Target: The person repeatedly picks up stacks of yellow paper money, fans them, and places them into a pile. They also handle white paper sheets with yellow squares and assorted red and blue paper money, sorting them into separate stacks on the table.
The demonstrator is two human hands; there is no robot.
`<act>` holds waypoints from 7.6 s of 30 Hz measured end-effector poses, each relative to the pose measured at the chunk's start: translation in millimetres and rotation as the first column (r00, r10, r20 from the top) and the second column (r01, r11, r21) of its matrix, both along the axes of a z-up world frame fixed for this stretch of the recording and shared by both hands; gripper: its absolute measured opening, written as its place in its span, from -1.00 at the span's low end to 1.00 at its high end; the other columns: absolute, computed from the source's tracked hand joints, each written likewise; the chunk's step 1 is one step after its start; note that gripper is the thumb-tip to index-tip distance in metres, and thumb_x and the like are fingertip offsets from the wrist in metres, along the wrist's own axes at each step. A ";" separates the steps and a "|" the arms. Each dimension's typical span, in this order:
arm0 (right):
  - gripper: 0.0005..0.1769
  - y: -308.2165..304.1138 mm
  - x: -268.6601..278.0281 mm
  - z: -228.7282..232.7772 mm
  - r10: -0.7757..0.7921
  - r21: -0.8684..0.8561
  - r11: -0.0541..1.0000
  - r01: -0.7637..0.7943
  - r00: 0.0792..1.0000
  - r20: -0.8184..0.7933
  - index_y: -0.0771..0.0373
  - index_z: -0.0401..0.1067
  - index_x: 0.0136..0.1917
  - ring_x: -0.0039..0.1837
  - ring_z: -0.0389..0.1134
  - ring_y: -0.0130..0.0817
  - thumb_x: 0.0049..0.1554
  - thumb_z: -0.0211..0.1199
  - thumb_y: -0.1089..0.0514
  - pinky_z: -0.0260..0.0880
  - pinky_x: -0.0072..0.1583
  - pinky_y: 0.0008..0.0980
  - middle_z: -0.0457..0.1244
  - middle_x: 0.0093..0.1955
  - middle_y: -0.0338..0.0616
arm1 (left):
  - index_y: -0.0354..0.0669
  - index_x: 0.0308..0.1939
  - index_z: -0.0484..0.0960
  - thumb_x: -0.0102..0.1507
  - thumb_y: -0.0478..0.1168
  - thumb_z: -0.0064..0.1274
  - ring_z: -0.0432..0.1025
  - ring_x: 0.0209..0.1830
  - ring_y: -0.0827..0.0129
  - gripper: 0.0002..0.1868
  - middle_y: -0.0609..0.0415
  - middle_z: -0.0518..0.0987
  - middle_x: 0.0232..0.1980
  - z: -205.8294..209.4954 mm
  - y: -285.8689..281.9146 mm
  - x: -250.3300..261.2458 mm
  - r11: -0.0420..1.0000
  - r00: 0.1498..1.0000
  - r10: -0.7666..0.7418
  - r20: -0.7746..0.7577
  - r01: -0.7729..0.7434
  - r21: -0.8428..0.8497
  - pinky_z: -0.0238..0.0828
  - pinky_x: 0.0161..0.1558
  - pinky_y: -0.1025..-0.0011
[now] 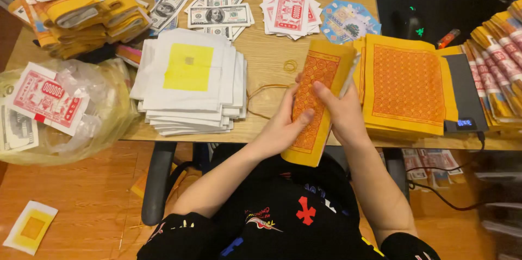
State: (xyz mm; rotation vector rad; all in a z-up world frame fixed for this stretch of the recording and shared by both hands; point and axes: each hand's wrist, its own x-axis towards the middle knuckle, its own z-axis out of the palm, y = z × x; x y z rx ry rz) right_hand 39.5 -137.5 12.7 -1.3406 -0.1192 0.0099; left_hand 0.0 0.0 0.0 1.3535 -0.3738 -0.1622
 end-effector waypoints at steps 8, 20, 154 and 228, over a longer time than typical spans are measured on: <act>-0.67 4.0 49.3 30.9 0.325 -0.366 0.880 -0.304 0.946 -0.005 0.22 0.41 0.14 -0.06 0.30 -0.49 0.22 0.19 -0.02 0.38 -0.01 -0.42 0.30 -0.13 -0.26 | -0.26 0.35 0.31 0.27 -0.09 0.14 0.41 0.12 0.31 -0.37 -0.08 0.52 0.14 -39.7 24.9 17.7 0.968 0.969 0.154 -0.192 -0.187 -0.169 0.46 0.08 0.18; -0.63 27.9 220.2 23.9 0.148 -0.939 0.340 -0.048 0.989 0.003 0.04 -0.15 -0.46 -0.24 -0.28 -0.44 0.07 -0.04 0.17 -0.28 -0.21 -0.37 -0.27 -0.43 -0.30 | -0.31 0.07 0.48 0.18 -0.20 0.11 0.49 0.00 0.31 -0.58 -0.07 0.58 0.07 -19.5 70.1 18.7 0.778 0.821 0.344 -0.456 -0.521 -0.351 0.47 0.07 0.35; -0.50 33.2 325.9 -44.6 -0.288 -0.934 0.246 -0.259 0.901 -0.325 0.12 0.40 -0.03 -0.08 0.41 -0.29 -0.13 0.58 -0.03 0.43 -0.13 -0.17 0.37 -0.04 -0.13 | -0.31 0.05 0.49 0.16 -0.34 -0.04 0.49 -0.10 0.34 -0.64 -0.07 0.61 0.02 -9.6 135.4 74.0 0.807 0.791 0.300 -0.533 -0.509 -0.301 0.47 -0.03 0.41; -0.56 5.5 57.7 -28.6 0.297 -0.807 0.582 0.102 0.897 0.328 0.34 0.37 0.24 0.28 0.25 0.13 0.29 -0.07 0.01 0.29 0.21 0.01 0.22 0.19 0.18 | -0.16 0.38 0.14 0.40 -0.12 -0.15 0.29 0.19 0.39 -0.50 -0.06 0.39 0.28 -48.8 59.7 14.0 0.957 0.975 0.137 -0.176 -0.176 -0.231 0.32 0.22 0.20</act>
